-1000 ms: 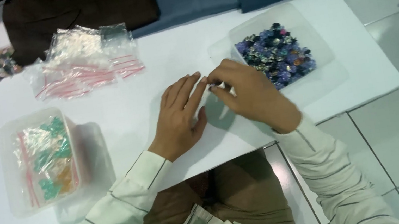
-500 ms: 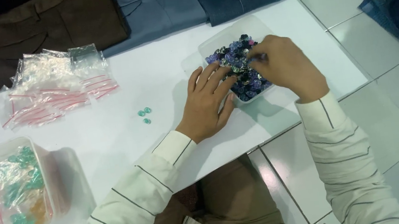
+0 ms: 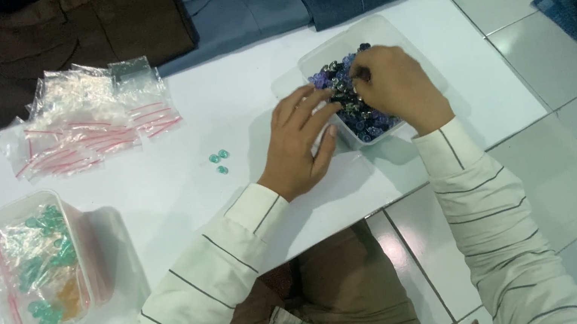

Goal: Sorting small green buttons from a container of mixed colors and placing them into a separate container for packing.

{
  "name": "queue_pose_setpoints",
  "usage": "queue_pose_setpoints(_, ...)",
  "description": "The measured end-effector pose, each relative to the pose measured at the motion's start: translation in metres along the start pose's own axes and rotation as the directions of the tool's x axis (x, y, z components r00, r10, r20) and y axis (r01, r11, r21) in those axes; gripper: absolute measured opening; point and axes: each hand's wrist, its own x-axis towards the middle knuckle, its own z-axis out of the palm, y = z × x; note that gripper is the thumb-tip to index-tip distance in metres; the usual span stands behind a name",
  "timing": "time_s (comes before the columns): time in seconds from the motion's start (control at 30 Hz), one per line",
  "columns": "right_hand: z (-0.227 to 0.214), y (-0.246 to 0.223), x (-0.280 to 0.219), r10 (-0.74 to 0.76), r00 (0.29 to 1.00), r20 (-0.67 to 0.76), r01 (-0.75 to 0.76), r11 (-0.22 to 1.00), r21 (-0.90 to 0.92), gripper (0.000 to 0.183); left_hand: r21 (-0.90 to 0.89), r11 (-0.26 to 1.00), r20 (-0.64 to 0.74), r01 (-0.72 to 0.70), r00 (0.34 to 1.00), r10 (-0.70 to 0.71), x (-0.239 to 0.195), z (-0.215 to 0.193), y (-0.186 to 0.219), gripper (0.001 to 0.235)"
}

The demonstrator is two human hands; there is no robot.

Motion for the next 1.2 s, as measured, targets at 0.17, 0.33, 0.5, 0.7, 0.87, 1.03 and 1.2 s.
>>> queue_pose_setpoints(0.17,-0.004,0.01,-0.007,-0.122,0.975,-0.185,0.142,0.985,0.102,0.02,0.042,0.999,-0.077,0.025,0.997,-0.022,0.0,-0.014,0.0,0.027)
queue_pose_setpoints(0.33,-0.011,-0.018,-0.021,-0.305,0.854,-0.422,0.421,0.882,0.214,0.012,0.062,0.997,-0.151,0.056,0.987,-0.046,-0.007,-0.048,-0.003,0.029)
queue_pose_setpoints(0.5,-0.022,-0.071,-0.043,-0.409,0.799,-0.442,0.556,0.782,0.282,0.016,0.195,0.969,-0.228,0.154,0.968,-0.108,-0.026,-0.091,-0.014,0.034)
queue_pose_setpoints(0.7,0.029,-0.126,-0.036,-0.55,0.822,-0.151,0.555,0.71,0.433,0.021,0.323,0.863,-0.164,0.389,0.921,-0.354,-0.072,-0.125,-0.03,0.042)
queue_pose_setpoints(0.87,0.052,-0.149,-0.023,-0.488,0.86,0.151,0.409,0.835,0.369,0.02,0.381,0.749,-0.051,0.542,0.821,-0.568,-0.093,-0.137,-0.028,0.037)
queue_pose_setpoints(1.03,0.06,-0.153,-0.019,-0.469,0.862,0.192,0.375,0.845,0.381,0.015,0.39,0.738,0.037,0.55,0.792,-0.61,-0.088,-0.137,-0.022,0.027)
queue_pose_setpoints(1.2,0.054,-0.164,-0.024,-0.535,0.835,0.127,0.465,0.81,0.357,0.014,0.359,0.781,0.03,0.512,0.83,-0.557,-0.083,-0.135,-0.016,0.024)
